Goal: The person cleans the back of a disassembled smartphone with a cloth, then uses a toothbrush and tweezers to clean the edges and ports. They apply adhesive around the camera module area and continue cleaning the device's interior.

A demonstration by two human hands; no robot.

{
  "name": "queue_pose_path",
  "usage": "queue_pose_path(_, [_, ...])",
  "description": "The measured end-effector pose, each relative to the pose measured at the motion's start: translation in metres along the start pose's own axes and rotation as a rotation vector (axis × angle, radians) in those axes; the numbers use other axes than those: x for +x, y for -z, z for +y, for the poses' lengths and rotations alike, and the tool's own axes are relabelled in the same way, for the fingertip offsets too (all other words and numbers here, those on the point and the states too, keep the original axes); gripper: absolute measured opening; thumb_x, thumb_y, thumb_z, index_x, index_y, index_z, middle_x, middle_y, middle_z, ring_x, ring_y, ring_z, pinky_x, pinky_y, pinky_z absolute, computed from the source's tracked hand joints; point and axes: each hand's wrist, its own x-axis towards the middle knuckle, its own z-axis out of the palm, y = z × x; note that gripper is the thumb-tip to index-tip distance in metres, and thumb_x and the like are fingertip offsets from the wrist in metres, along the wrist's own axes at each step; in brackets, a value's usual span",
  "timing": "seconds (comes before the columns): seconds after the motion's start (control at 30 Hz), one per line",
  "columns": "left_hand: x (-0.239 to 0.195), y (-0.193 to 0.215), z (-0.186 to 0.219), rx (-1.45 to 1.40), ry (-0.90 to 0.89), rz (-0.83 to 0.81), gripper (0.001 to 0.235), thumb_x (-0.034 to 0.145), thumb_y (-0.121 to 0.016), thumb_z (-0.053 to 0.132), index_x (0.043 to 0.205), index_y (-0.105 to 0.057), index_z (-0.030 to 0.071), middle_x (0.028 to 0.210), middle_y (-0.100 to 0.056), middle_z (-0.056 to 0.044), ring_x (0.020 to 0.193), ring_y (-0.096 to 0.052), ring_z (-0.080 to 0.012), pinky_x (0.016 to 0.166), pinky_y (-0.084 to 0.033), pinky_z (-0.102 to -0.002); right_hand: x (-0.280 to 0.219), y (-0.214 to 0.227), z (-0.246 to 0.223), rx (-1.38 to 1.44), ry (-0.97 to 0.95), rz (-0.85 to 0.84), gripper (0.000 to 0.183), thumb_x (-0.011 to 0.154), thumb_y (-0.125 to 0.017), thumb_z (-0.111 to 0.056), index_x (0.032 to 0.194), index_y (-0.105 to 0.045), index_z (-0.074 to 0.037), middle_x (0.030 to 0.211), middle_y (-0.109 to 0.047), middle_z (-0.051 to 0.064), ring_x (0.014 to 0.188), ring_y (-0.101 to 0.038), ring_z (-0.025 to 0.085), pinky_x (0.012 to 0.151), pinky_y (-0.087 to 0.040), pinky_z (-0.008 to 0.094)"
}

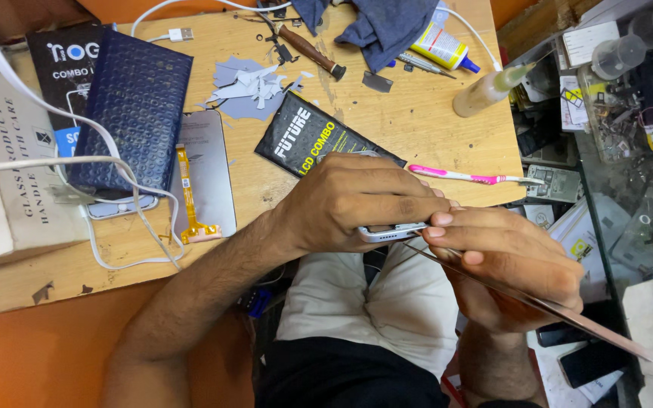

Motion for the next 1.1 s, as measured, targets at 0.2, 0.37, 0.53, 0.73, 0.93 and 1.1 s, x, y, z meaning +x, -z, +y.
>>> queue_pose_path(0.2, [-0.001, 0.002, 0.001, -0.005, 0.016, -0.020, 0.026, 0.099, -0.077, 0.018, 0.123, -0.072, 0.013, 0.117, -0.075, -0.002, 0.105, -0.076, -0.0204, 0.086, -0.062, -0.030, -0.001, -0.002, 0.007, 0.130, 0.009, 0.036, 0.025, 0.085, -0.077, 0.000, 0.091, -0.053, -0.003, 0.086, -0.072, 0.021, 0.085, -0.077, 0.033, 0.079, -0.065, 0.041])
queue_pose_path(0.37, [0.000, 0.003, -0.001, 0.000, 0.016, -0.028, 0.026, 0.097, -0.078, 0.018, 0.122, -0.073, 0.011, 0.115, -0.075, -0.003, 0.103, -0.075, -0.0217, 0.086, -0.062, -0.032, -0.008, -0.004, 0.014, 0.201, -0.042, 0.055, 0.028, 0.085, -0.078, 0.000, 0.094, -0.052, -0.004, 0.087, -0.072, 0.023, 0.087, -0.076, 0.033, 0.074, -0.065, 0.038])
queue_pose_path(0.53, [-0.001, 0.002, -0.002, 0.002, 0.024, -0.017, 0.024, 0.096, -0.079, 0.018, 0.118, -0.074, 0.010, 0.112, -0.075, -0.003, 0.102, -0.076, -0.0217, 0.088, -0.062, -0.033, -0.015, -0.010, 0.021, 0.381, -0.116, 0.142, 0.033, 0.085, -0.079, 0.004, 0.097, -0.049, -0.003, 0.085, -0.072, 0.022, 0.083, -0.075, 0.030, 0.072, -0.064, 0.039])
queue_pose_path(0.73, [0.001, 0.003, -0.004, -0.033, 0.032, -0.030, 0.023, 0.097, -0.077, 0.018, 0.118, -0.075, 0.010, 0.115, -0.076, -0.003, 0.104, -0.076, -0.0204, 0.089, -0.063, -0.031, -0.011, -0.006, 0.022, 0.283, -0.089, 0.106, 0.029, 0.086, -0.075, 0.002, 0.095, -0.048, -0.005, 0.085, -0.072, 0.021, 0.083, -0.076, 0.030, 0.076, -0.065, 0.039])
queue_pose_path(0.93, [0.004, 0.004, -0.003, -0.073, 0.040, -0.045, 0.023, 0.098, -0.075, 0.020, 0.120, -0.075, 0.012, 0.116, -0.075, -0.002, 0.105, -0.076, -0.0194, 0.086, -0.062, -0.030, -0.001, 0.006, -0.007, 0.075, -0.104, -0.020, 0.018, 0.095, -0.068, 0.000, 0.098, -0.052, -0.009, 0.087, -0.073, 0.020, 0.085, -0.079, 0.031, 0.080, -0.065, 0.036])
queue_pose_path(1.1, [0.005, 0.004, -0.002, -0.059, 0.044, -0.039, 0.017, 0.100, -0.076, 0.019, 0.116, -0.075, 0.014, 0.116, -0.075, 0.001, 0.104, -0.076, -0.0168, 0.085, -0.062, -0.029, 0.016, -0.001, -0.028, -0.017, -0.076, 0.010, 0.026, 0.093, -0.075, 0.000, 0.101, -0.052, -0.007, 0.089, -0.074, 0.015, 0.084, -0.080, 0.029, 0.076, -0.067, 0.036])
